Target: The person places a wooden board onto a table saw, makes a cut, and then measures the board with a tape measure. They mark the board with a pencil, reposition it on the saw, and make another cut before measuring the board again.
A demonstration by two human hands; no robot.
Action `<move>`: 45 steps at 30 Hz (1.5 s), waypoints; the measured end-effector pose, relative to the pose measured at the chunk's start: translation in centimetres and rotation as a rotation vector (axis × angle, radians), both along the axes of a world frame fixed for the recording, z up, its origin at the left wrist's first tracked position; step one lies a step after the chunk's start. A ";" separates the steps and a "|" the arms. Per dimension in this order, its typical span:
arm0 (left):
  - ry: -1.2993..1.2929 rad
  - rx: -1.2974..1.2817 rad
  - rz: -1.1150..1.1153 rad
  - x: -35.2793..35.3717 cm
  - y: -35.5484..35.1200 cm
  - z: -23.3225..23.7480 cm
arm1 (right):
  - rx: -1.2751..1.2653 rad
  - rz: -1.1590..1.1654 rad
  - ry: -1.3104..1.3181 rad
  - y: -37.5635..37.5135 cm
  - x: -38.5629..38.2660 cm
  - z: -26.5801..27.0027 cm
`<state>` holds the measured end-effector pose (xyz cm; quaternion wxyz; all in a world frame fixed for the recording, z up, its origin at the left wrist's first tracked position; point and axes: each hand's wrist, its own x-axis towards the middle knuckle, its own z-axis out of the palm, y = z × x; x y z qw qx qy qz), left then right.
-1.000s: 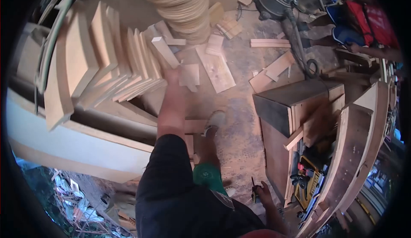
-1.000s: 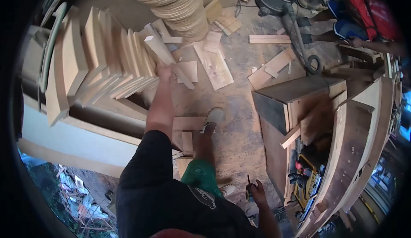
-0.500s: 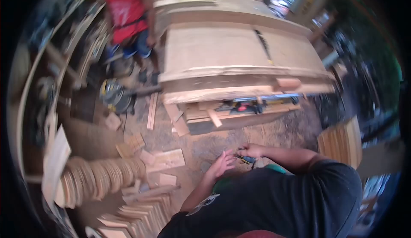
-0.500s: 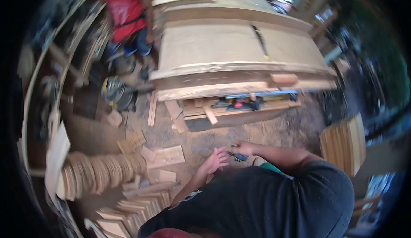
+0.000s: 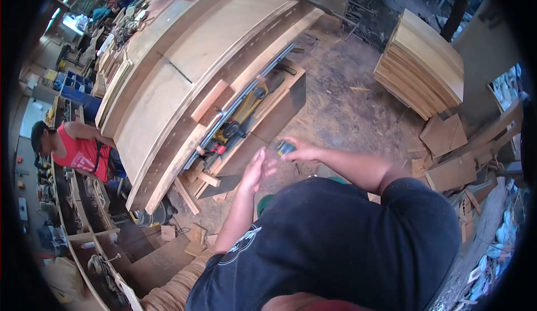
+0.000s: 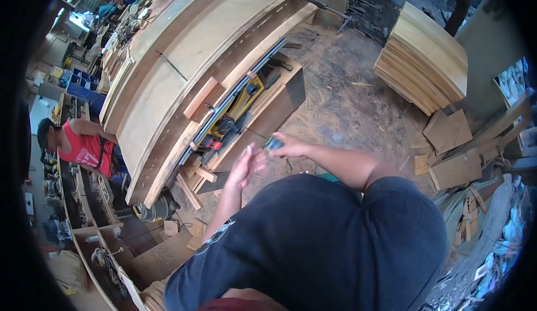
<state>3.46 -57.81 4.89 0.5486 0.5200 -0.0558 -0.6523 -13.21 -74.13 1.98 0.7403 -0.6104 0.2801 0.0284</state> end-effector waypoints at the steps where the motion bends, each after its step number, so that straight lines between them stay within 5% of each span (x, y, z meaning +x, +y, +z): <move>1: -0.203 -0.030 0.028 0.1 -1.6 1.6 | 0.019 -0.101 0.073 -2.4 -0.4 -2.1; 6: -0.924 -0.233 0.099 5.0 -5.9 8.7 | 0.270 -0.484 0.203 -13.7 2.6 -9.5; 11: -1.277 -0.269 0.226 11.2 -10.9 12.5 | -0.037 -0.639 0.295 -24.0 10.3 -11.4; 14: -1.735 -0.291 0.051 14.9 -17.0 13.8 | -0.335 -0.502 0.339 -31.1 15.8 -18.7; 15: -1.836 -0.299 -0.011 16.3 -18.8 13.3 | -0.521 -0.542 0.559 -33.4 20.7 -23.0; 17: -1.813 -0.358 -0.029 17.6 -22.1 12.3 | -0.527 -0.505 0.544 -36.4 22.6 -21.7; 20: -1.983 -0.182 -0.380 17.1 -24.1 12.7 | -0.545 -0.473 0.591 -39.4 25.4 -22.8; 24: -1.766 -0.176 -0.500 18.2 -24.0 13.9 | -0.571 -0.439 0.628 -40.6 26.6 -24.6; 31: -1.432 -0.282 -0.416 20.6 -22.3 12.2 | -0.687 -0.454 0.458 -40.8 26.0 -23.3; 36: -1.391 -0.262 -0.330 20.8 -21.7 10.7 | -0.845 -0.598 0.171 -35.7 15.2 -18.6; 39: -1.260 -0.131 -0.331 23.2 -21.6 9.7 | -0.668 -0.466 0.427 -32.3 1.6 -16.5; 40: -1.101 -0.027 -0.300 23.2 -22.3 9.5 | -0.682 -0.601 0.451 -30.8 -3.6 -18.3; 41: -1.158 0.086 -0.167 19.1 -26.4 13.0 | -0.585 -0.794 0.776 -29.4 -7.5 -17.9; 42: -1.163 0.062 -0.183 18.1 -28.6 13.1 | -0.484 -0.981 0.851 -28.9 -12.2 -14.2; 43: -1.310 -0.168 -0.187 18.0 -31.1 13.1 | -0.541 -1.201 0.983 -28.7 -15.9 -13.2; 44: -1.445 -0.405 -0.183 17.2 -33.5 13.3 | -0.295 -1.175 1.005 -29.7 -22.7 -13.4; 45: -1.427 -0.504 -0.186 14.6 -36.3 14.4 | -0.502 -1.349 1.097 -30.3 -28.5 -17.3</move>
